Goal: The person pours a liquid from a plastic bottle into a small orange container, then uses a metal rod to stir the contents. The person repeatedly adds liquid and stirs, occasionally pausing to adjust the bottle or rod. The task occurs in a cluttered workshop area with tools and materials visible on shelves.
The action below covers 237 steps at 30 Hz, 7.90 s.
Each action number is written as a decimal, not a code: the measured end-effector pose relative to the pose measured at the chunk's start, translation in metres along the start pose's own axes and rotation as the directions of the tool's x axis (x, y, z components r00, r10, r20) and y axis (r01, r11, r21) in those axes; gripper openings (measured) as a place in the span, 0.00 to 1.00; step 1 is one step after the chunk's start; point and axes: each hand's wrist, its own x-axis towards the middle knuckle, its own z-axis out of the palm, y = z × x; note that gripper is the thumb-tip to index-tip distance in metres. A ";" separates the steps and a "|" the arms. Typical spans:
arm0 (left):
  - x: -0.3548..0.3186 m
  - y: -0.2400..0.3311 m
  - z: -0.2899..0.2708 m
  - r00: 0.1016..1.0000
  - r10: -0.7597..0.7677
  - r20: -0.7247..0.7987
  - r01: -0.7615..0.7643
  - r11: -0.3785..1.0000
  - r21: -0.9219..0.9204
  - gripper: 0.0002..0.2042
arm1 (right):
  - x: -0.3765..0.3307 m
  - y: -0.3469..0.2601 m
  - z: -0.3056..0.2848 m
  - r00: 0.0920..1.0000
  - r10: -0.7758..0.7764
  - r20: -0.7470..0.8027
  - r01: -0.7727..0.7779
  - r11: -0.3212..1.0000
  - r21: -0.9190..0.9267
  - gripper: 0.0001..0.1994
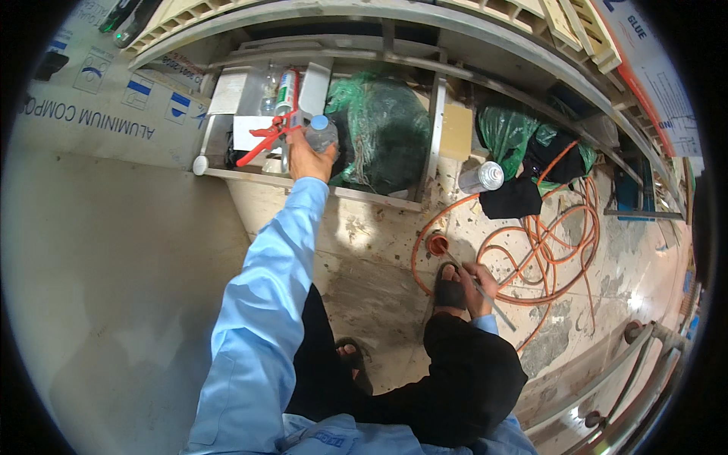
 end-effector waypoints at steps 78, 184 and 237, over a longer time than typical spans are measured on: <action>-0.135 0.139 -0.029 0.769 0.577 0.275 -0.319 0.719 -0.617 0.31 | 0.107 -0.237 -0.068 0.837 -0.500 0.224 0.535 0.834 -0.137 0.07; -0.114 0.128 -0.031 0.823 0.477 0.309 -0.218 0.767 -0.603 0.27 | 0.120 -0.243 -0.050 0.916 -0.280 0.289 0.311 0.948 -0.066 0.10; -0.113 0.128 -0.031 0.817 0.454 0.356 -0.164 0.774 -0.612 0.26 | 0.121 -0.291 -0.093 0.535 -0.601 0.594 0.769 0.637 -0.047 0.12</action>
